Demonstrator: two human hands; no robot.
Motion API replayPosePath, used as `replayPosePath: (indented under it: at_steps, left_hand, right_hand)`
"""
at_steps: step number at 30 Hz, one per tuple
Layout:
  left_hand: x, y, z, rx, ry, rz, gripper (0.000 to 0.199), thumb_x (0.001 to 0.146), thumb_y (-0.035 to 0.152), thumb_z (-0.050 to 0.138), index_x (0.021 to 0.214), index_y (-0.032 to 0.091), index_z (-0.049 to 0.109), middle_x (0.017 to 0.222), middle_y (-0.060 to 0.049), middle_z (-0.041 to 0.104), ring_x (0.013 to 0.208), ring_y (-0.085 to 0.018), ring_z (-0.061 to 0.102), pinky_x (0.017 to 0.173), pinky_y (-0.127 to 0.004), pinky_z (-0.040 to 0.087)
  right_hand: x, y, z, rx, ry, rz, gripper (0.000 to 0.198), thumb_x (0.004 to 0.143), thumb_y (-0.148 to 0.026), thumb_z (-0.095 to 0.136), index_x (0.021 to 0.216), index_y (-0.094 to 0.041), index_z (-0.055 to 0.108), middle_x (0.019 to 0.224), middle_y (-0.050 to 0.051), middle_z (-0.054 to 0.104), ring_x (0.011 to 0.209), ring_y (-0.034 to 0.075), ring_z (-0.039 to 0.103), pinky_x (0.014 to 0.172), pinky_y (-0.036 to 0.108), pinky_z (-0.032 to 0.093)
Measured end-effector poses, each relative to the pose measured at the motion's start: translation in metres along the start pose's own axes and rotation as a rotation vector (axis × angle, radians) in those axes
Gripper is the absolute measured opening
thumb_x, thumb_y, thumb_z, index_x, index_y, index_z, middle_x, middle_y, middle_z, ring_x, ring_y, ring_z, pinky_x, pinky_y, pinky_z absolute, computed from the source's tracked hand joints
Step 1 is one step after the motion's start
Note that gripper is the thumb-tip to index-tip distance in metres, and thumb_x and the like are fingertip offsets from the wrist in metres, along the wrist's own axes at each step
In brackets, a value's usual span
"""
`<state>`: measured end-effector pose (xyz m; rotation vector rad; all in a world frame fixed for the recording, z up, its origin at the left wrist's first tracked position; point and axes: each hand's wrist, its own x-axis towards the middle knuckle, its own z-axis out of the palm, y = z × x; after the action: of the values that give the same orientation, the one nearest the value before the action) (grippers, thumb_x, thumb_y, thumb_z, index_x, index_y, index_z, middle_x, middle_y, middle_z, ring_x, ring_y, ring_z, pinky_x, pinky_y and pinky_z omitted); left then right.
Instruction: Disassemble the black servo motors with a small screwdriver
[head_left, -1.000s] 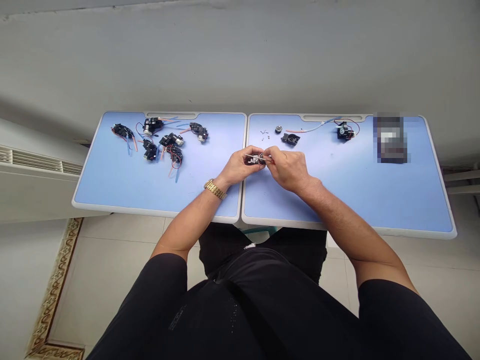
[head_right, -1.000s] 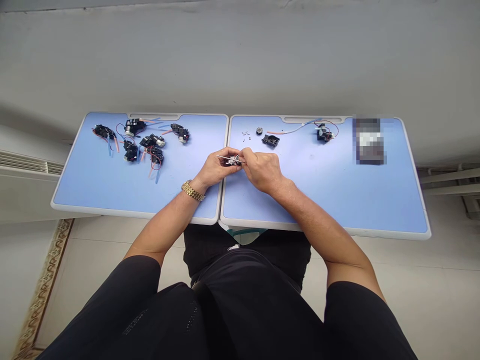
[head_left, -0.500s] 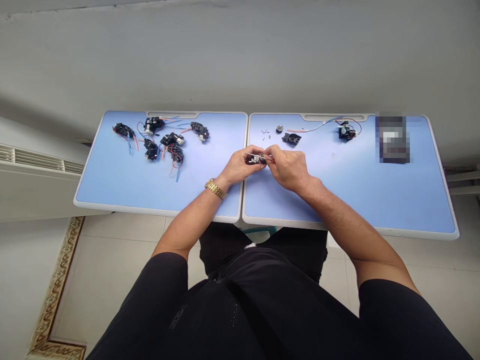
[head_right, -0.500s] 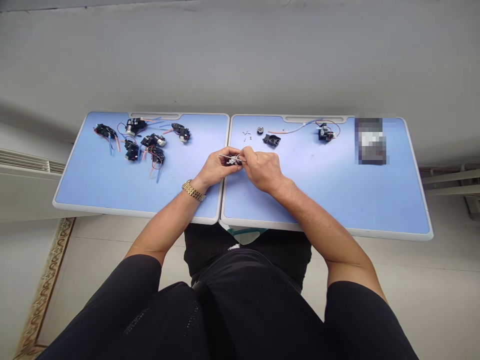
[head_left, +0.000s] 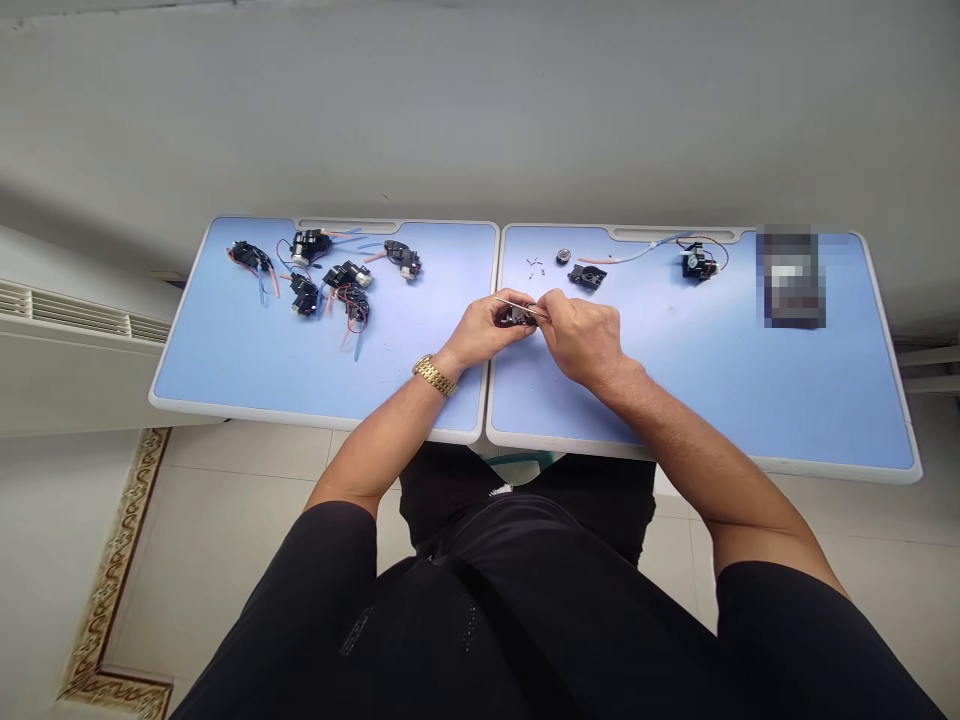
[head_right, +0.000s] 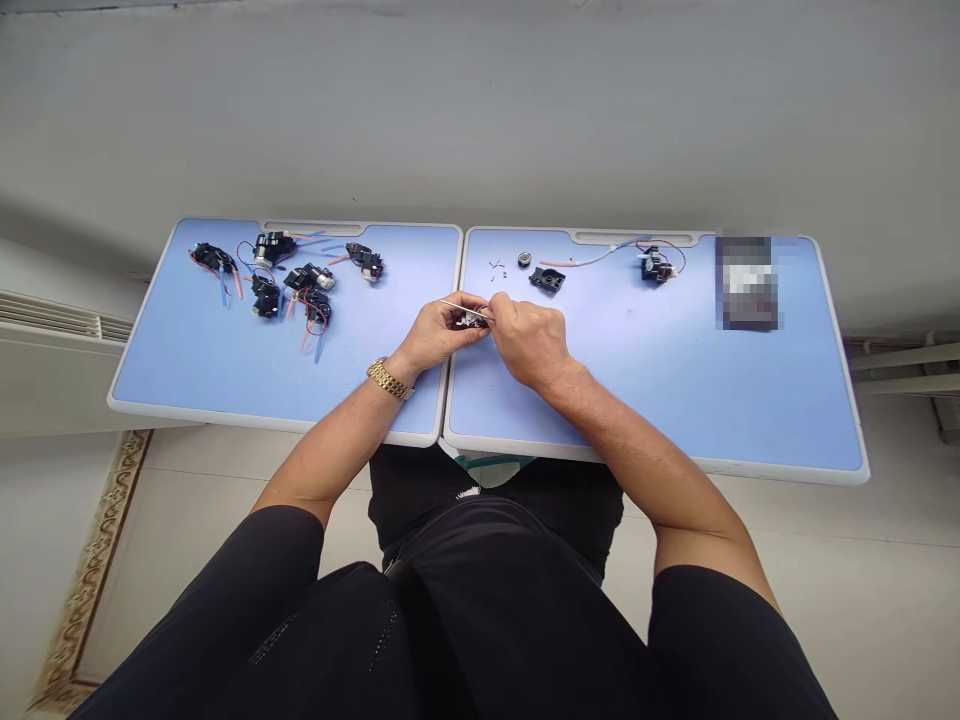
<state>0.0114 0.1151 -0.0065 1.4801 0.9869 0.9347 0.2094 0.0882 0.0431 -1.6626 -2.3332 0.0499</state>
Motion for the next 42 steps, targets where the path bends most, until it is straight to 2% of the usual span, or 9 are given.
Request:
replayPosePath:
  at_steps: [10,15,19,23,27,30,32,36,42]
  left_hand:
    - [-0.001,0.002,-0.001,-0.022,-0.024,0.014,0.036,0.083,0.026,0.089,0.117,0.021,0.080,0.106,-0.003,0.081,0.090,-0.015,0.070,0.089,-0.034,0.055]
    - [0.001,0.001,-0.002,-0.006,-0.027,0.055,0.034,0.084,0.027,0.090,0.116,0.021,0.080,0.107,-0.004,0.080,0.091,-0.016,0.070,0.087,-0.033,0.055]
    - [0.001,0.000,-0.001,0.029,0.000,0.082,0.033,0.085,0.028,0.090,0.116,0.022,0.079,0.112,-0.005,0.081,0.095,-0.017,0.071,0.090,-0.034,0.056]
    - [0.000,-0.005,0.001,0.061,0.029,0.092,0.034,0.086,0.027,0.089,0.119,0.022,0.079,0.114,-0.005,0.081,0.098,-0.018,0.071,0.090,-0.034,0.056]
    - [0.000,-0.008,0.001,0.062,0.025,0.096,0.034,0.087,0.026,0.087,0.120,0.023,0.079,0.115,-0.006,0.081,0.099,-0.018,0.071,0.090,-0.034,0.056]
    - [-0.001,-0.006,0.001,0.066,0.024,0.086,0.035,0.087,0.026,0.088,0.120,0.022,0.079,0.112,-0.005,0.080,0.097,-0.018,0.071,0.090,-0.034,0.055]
    - [-0.002,-0.004,0.001,0.076,0.025,0.082,0.035,0.087,0.028,0.088,0.120,0.022,0.079,0.111,-0.004,0.080,0.095,-0.017,0.070,0.089,-0.034,0.055]
    - [-0.003,-0.001,0.000,0.097,0.027,0.086,0.034,0.087,0.029,0.088,0.120,0.022,0.080,0.112,-0.004,0.080,0.096,-0.018,0.069,0.089,-0.034,0.054]
    - [-0.002,0.000,0.000,0.103,0.022,0.091,0.034,0.087,0.029,0.088,0.120,0.023,0.080,0.113,-0.005,0.080,0.093,-0.017,0.069,0.086,-0.033,0.054]
  right_hand:
    - [0.000,0.006,-0.001,0.009,-0.065,-0.064,0.031,0.109,-0.026,0.043,0.112,-0.017,0.072,0.079,0.011,0.079,0.070,0.024,0.069,0.062,0.035,0.022]
    - [0.003,0.015,-0.005,0.231,-0.024,0.058,0.022,0.107,-0.033,0.055,0.117,-0.021,0.070,0.082,0.006,0.078,0.070,0.023,0.067,0.067,0.033,0.033]
    - [0.001,0.030,-0.019,0.471,-0.023,0.180,0.023,0.103,-0.048,0.068,0.105,-0.026,0.067,0.068,-0.002,0.067,0.060,0.019,0.056,0.066,0.033,0.038]
    - [-0.011,0.042,-0.040,0.579,0.000,0.132,0.022,0.105,-0.045,0.062,0.102,-0.026,0.073,0.071,-0.002,0.066,0.060,0.018,0.053,0.064,0.033,0.040]
    - [-0.020,0.047,-0.056,0.513,0.058,0.079,0.026,0.107,-0.043,0.059,0.104,-0.026,0.079,0.064,-0.003,0.060,0.057,0.017,0.049,0.064,0.034,0.039]
    - [-0.022,0.049,-0.061,0.417,0.079,0.104,0.012,0.100,-0.031,0.064,0.104,-0.026,0.074,0.060,-0.005,0.058,0.054,0.016,0.047,0.064,0.035,0.038]
    - [-0.021,0.050,-0.062,0.443,0.085,0.111,0.006,0.093,-0.027,0.070,0.099,-0.026,0.070,0.064,-0.005,0.063,0.057,0.016,0.052,0.065,0.035,0.041]
    - [-0.020,0.047,-0.063,0.643,0.131,0.124,0.020,0.091,-0.036,0.081,0.083,-0.027,0.065,0.077,-0.001,0.072,0.067,0.018,0.061,0.066,0.036,0.048]
    - [-0.020,0.040,-0.057,0.740,0.256,0.164,0.037,0.100,-0.058,0.078,0.082,-0.028,0.066,0.071,-0.001,0.064,0.062,0.016,0.052,0.059,0.035,0.043]
